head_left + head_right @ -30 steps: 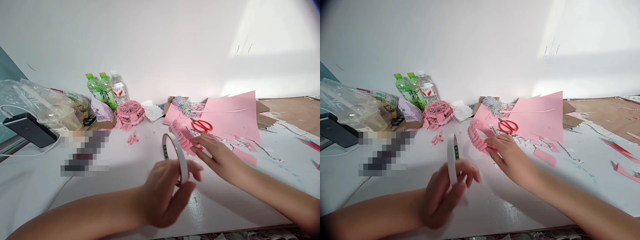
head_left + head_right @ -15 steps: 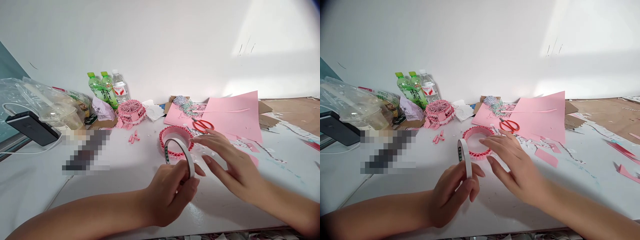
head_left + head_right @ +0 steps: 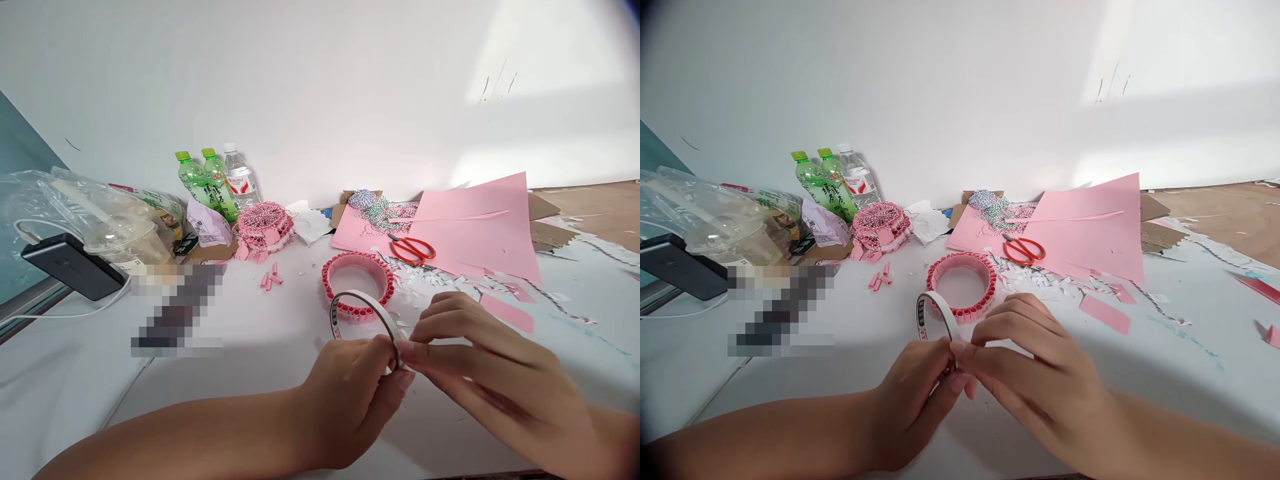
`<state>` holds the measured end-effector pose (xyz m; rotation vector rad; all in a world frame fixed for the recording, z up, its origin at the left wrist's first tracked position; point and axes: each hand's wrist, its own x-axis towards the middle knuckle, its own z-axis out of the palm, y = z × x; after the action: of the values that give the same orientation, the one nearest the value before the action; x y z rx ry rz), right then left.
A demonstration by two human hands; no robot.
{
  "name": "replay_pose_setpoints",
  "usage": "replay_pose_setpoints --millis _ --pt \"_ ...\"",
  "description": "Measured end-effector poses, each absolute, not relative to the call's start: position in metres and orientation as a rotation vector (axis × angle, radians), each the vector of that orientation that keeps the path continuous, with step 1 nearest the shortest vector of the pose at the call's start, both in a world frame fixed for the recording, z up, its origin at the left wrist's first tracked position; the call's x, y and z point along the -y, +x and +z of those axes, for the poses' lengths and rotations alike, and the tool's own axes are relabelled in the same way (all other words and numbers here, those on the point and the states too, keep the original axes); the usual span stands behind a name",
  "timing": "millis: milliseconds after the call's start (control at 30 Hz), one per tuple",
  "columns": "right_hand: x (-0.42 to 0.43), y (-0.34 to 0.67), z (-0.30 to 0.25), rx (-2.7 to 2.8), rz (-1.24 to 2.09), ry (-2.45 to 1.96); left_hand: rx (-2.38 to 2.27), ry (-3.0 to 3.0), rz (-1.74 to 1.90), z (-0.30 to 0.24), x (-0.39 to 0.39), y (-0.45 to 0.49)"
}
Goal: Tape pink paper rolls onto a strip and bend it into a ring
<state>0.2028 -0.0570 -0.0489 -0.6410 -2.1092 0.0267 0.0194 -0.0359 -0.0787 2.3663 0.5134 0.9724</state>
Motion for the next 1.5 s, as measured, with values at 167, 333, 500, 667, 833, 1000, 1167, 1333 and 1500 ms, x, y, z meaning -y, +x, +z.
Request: replay_pose_setpoints --millis 167,333,500,667,833,1000,1167,1333,1500 --pt "0.056 0.202 -0.054 2.027 0.135 -0.762 -0.564 2.418 0.989 -0.078 0.035 0.02" --pt "0.054 0.203 -0.054 2.069 0.208 -0.703 -0.567 2.468 1.013 -0.078 0.036 0.019" --pt "0.053 0.204 -0.051 2.073 0.331 -0.709 -0.526 2.525 1.026 -0.079 0.037 0.02" --pt "0.055 0.208 -0.05 2.09 0.122 -0.685 -0.537 2.368 0.951 -0.077 0.035 0.021" --pt "0.053 0.211 -0.051 2.069 -0.066 -0.775 -0.571 2.275 0.899 -0.079 0.033 0.02" --pt "0.049 0.211 -0.052 2.124 -0.044 -0.745 -0.58 2.219 0.889 -0.078 0.03 0.02" --pt "0.054 0.213 -0.052 2.058 -0.195 -0.835 -0.659 2.107 0.858 -0.078 0.027 0.02" --pt "0.054 0.213 -0.052 1.929 -0.259 -0.872 -0.705 2.092 0.874 -0.075 0.026 0.02" --pt "0.053 0.212 -0.051 1.879 -0.315 -0.878 -0.766 2.095 0.942 -0.071 0.022 0.017"
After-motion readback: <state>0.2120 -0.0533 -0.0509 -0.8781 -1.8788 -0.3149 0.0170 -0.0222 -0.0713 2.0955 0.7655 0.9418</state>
